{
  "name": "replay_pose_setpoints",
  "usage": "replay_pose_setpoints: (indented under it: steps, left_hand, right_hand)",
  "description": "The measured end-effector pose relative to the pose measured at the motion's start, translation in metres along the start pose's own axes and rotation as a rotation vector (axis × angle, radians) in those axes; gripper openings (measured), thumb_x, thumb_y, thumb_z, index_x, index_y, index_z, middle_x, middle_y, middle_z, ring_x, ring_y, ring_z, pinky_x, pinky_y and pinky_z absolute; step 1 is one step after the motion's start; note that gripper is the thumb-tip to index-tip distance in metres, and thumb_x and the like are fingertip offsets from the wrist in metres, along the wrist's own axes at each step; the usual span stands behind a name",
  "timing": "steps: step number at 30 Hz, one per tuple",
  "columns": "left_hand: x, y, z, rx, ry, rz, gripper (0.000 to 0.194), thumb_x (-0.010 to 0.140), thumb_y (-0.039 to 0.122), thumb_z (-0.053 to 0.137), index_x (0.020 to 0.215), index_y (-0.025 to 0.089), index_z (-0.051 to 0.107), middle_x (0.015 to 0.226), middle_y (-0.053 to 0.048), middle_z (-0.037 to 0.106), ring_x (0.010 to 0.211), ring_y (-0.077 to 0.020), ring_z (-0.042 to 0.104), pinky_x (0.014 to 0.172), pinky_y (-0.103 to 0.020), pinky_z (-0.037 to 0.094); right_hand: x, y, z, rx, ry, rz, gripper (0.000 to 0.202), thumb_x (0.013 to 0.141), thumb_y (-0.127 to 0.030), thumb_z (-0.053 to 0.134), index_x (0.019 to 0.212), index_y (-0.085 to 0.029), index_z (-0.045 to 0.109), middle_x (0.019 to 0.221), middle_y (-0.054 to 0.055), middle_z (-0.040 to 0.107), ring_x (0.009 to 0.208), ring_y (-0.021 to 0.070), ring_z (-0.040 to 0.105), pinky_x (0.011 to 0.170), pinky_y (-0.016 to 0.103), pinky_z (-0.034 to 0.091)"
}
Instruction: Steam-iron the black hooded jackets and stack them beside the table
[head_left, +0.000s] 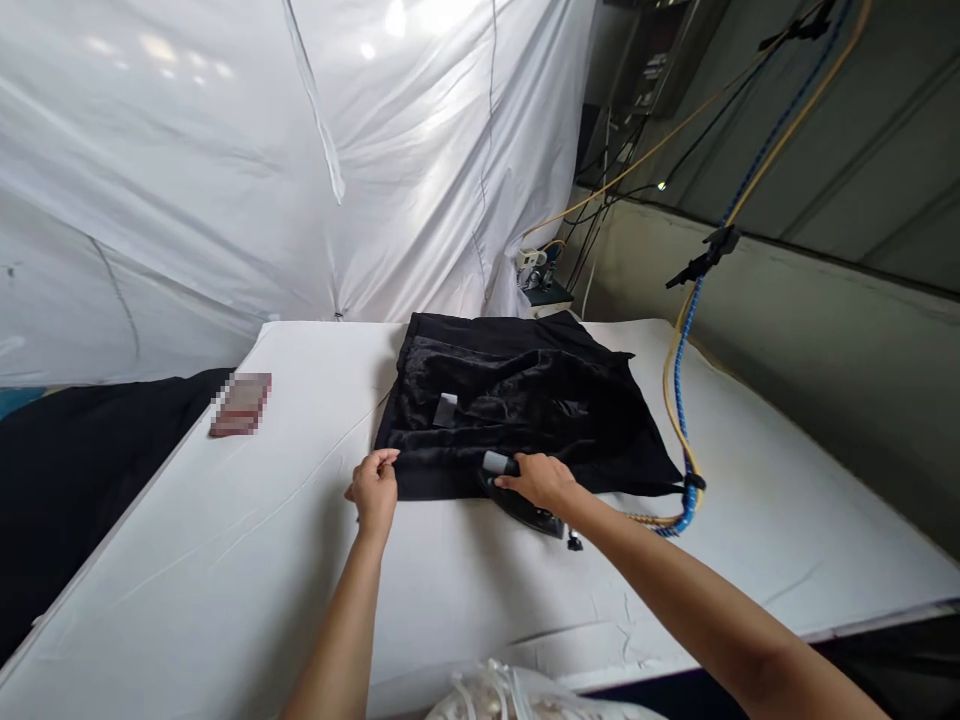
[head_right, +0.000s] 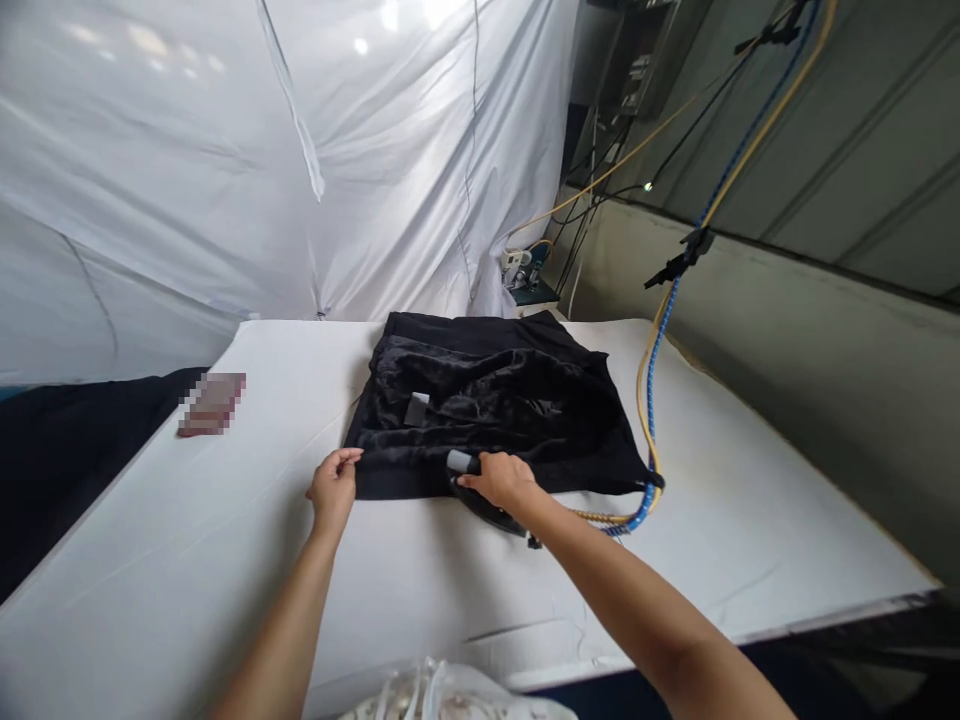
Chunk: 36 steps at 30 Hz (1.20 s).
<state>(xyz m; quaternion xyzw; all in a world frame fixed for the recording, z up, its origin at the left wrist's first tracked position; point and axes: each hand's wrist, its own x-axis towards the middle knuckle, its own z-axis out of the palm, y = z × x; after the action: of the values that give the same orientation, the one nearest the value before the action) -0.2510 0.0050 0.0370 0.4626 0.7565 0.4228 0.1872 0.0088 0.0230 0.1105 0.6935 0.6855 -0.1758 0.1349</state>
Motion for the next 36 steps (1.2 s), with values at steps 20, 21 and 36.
replay_pose_setpoints:
  steps: [20,21,36]
  left_hand:
    - [-0.078,0.107,0.137,0.277,-0.478,0.494,0.028,0.080,0.011,0.047,0.089,0.030,0.065,0.100,0.000,0.066,0.101,-0.0178,0.050,0.088,-0.039,0.024]
    - [-0.080,0.107,0.138,0.285,-0.490,0.503,0.028,0.079,0.011,0.047,0.090,0.030,0.065,0.100,0.000,0.066,0.101,-0.0180,0.050,0.088,-0.039,0.024]
    - [-0.101,0.119,0.173,0.332,-0.473,0.577,0.030,0.080,0.015,0.050,0.100,0.033,0.061,0.112,-0.001,0.059,0.108,-0.0208,0.045,0.094,-0.044,0.024]
  right_hand:
    - [-0.016,0.263,-0.032,0.164,0.052,0.596,0.057,0.072,-0.067,0.043,0.098,-0.020,0.062,0.102,0.014,0.062,0.095,0.0309,0.058,0.071,0.037,0.044]
    - [-0.019,0.260,-0.034,0.161,0.055,0.573,0.055,0.071,-0.066,0.044,0.097,-0.021,0.062,0.101,0.013,0.063,0.095,0.0309,0.058,0.071,0.037,0.044]
    - [-0.012,0.268,-0.011,0.200,0.085,0.579,0.059,0.073,-0.069,0.037,0.098,-0.020,0.061,0.098,0.013,0.063,0.094,0.0304,0.059,0.072,0.038,0.045]
